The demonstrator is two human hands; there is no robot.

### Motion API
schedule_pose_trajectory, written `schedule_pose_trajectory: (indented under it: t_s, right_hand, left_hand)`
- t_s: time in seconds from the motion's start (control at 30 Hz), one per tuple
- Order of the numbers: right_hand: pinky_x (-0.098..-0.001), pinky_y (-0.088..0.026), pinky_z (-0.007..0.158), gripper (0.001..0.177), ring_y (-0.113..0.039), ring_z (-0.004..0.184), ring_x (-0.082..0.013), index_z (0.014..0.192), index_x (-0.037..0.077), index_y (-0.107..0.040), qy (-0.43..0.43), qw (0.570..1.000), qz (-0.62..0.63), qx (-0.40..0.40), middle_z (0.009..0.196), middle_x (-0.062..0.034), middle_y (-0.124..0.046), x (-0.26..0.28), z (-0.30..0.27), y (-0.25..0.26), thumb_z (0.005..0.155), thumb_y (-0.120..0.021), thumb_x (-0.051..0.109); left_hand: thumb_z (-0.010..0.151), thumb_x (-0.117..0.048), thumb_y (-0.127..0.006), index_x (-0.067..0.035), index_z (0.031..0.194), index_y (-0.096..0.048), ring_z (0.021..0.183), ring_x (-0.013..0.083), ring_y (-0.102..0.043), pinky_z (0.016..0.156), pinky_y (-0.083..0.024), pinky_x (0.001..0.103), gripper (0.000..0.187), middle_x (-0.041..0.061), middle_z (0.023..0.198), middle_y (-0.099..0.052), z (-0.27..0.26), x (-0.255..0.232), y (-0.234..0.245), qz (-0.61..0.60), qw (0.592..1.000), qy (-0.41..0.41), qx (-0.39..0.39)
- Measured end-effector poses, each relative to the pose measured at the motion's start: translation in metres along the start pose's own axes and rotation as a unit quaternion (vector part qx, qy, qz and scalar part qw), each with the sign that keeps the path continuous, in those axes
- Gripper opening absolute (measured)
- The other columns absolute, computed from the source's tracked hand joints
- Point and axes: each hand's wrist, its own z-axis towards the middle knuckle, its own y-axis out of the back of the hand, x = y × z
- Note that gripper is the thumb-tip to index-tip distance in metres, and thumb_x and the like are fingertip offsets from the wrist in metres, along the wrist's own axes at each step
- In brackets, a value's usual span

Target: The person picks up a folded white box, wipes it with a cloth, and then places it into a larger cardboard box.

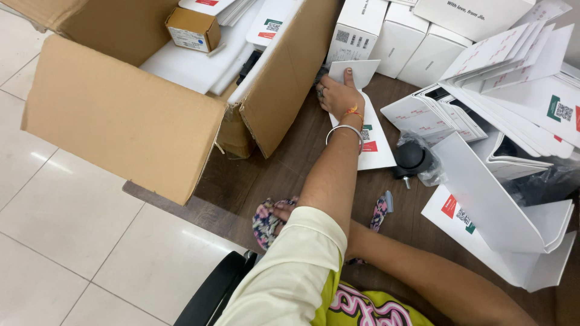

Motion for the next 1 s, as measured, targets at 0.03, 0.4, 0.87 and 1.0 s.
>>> schedule_pose_trajectory:
  t_s: [0.03, 0.4, 0.87, 1.0]
  right_hand:
    - [-0.0460, -0.034, 0.118, 0.065, -0.047, 0.137, -0.0358, 0.143, 0.006, -0.051, 0.013, 1.000, 0.003, -0.004, 0.145, -0.0167, -0.056, 0.007, 0.002, -0.003, 0.089, -0.067, 0.039]
    - [-0.0483, -0.033, 0.115, 0.080, -0.046, 0.136, -0.0357, 0.150, 0.003, -0.044, 0.090, 0.972, -0.114, -0.186, 0.148, -0.0201, -0.054, 0.017, 0.057, 0.012, 0.083, -0.069, 0.040]
    - [-0.0528, -0.042, 0.105, 0.030, -0.060, 0.117, -0.0358, 0.104, 0.005, -0.070, -0.027, 0.959, -0.171, -0.225, 0.112, -0.0139, -0.071, -0.045, 0.103, 0.009, 0.084, -0.070, 0.028]
    - [-0.0523, -0.040, 0.111, 0.032, -0.058, 0.124, -0.0362, 0.109, 0.005, -0.069, -0.016, 0.957, -0.172, -0.233, 0.120, -0.0152, -0.070, -0.041, 0.101, 0.014, 0.085, -0.072, 0.027]
  left_hand:
    - [0.097, -0.050, -0.059, -0.002, 0.131, -0.050, 0.126, 0.0448, -0.052, 0.109, -0.036, 0.055, 0.059, 0.022, 0.136, -0.054, 0.001, 0.003, -0.003, -0.015, 1.000, 0.003, 0.012]
    - [0.092, -0.056, -0.062, -0.009, 0.137, -0.049, 0.128, 0.0452, -0.049, 0.106, -0.035, 0.062, 0.066, 0.023, 0.134, -0.059, 0.035, 0.037, -0.008, -0.070, 0.990, -0.032, 0.122]
    - [0.095, -0.048, -0.066, 0.002, 0.135, -0.053, 0.124, 0.0377, -0.059, 0.105, -0.046, 0.043, 0.065, 0.026, 0.132, -0.060, 0.076, 0.070, 0.000, -0.128, 0.940, -0.118, 0.292]
    - [0.097, -0.036, -0.061, 0.000, 0.134, -0.052, 0.121, 0.0348, -0.065, 0.105, -0.048, 0.042, 0.053, 0.024, 0.131, -0.065, 0.087, 0.085, -0.005, -0.154, 0.923, -0.108, 0.337]
